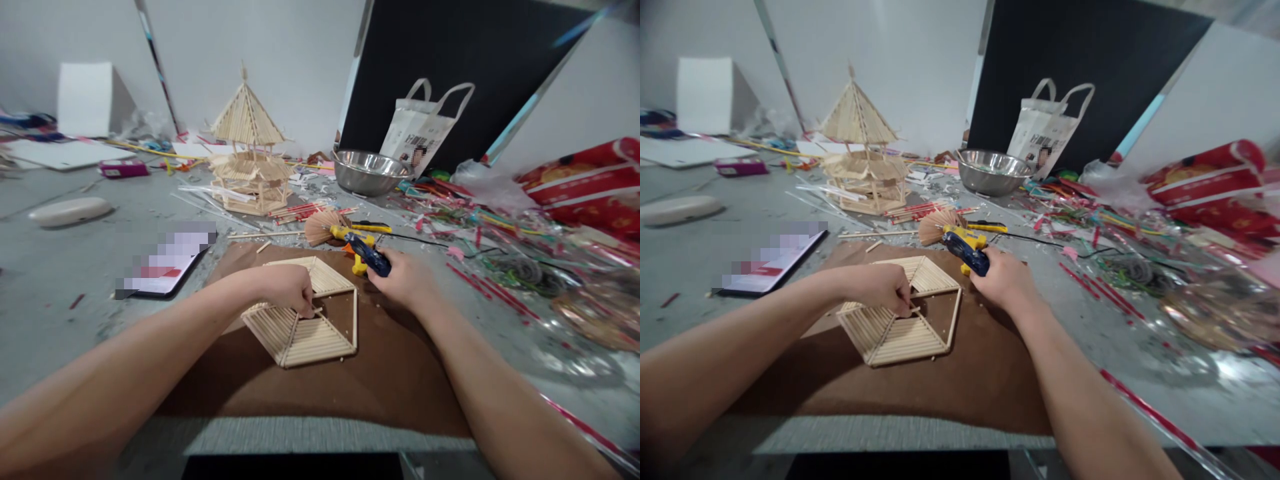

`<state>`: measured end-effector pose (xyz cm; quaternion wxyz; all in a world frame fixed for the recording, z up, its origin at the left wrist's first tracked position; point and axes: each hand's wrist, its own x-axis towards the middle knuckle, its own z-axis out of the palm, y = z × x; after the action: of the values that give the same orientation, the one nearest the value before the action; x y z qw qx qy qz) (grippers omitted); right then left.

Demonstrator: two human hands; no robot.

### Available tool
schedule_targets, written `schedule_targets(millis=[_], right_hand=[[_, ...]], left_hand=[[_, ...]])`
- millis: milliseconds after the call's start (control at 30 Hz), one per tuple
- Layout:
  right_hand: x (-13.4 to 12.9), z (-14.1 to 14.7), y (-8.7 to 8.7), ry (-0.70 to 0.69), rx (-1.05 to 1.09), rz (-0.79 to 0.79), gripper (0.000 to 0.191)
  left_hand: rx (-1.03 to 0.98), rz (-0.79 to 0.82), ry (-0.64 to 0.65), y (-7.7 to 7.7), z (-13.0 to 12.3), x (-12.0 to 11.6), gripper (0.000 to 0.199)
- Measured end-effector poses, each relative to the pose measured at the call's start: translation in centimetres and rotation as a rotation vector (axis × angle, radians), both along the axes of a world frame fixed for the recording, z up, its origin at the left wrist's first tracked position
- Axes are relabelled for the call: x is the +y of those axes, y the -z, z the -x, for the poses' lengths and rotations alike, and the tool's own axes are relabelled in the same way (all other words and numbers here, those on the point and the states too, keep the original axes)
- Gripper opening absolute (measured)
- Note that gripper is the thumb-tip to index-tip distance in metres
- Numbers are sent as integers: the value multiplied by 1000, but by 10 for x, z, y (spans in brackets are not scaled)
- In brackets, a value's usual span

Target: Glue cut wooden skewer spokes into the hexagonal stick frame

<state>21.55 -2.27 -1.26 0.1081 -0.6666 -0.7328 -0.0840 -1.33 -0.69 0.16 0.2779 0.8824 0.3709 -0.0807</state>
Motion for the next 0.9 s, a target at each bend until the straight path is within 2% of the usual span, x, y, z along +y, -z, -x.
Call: schedule_targets(millis=[367, 733, 900], right_hand=[[-2, 1, 0, -16, -16, 18, 36], [-2, 2, -1, -18, -30, 24, 36], [-2, 3, -1, -7, -31, 28, 37]], left_hand=[[36, -40, 88, -6, -3, -5, 24], [27, -50, 66, -5, -4, -5, 24], [12, -31, 57, -2, -3, -3, 30]])
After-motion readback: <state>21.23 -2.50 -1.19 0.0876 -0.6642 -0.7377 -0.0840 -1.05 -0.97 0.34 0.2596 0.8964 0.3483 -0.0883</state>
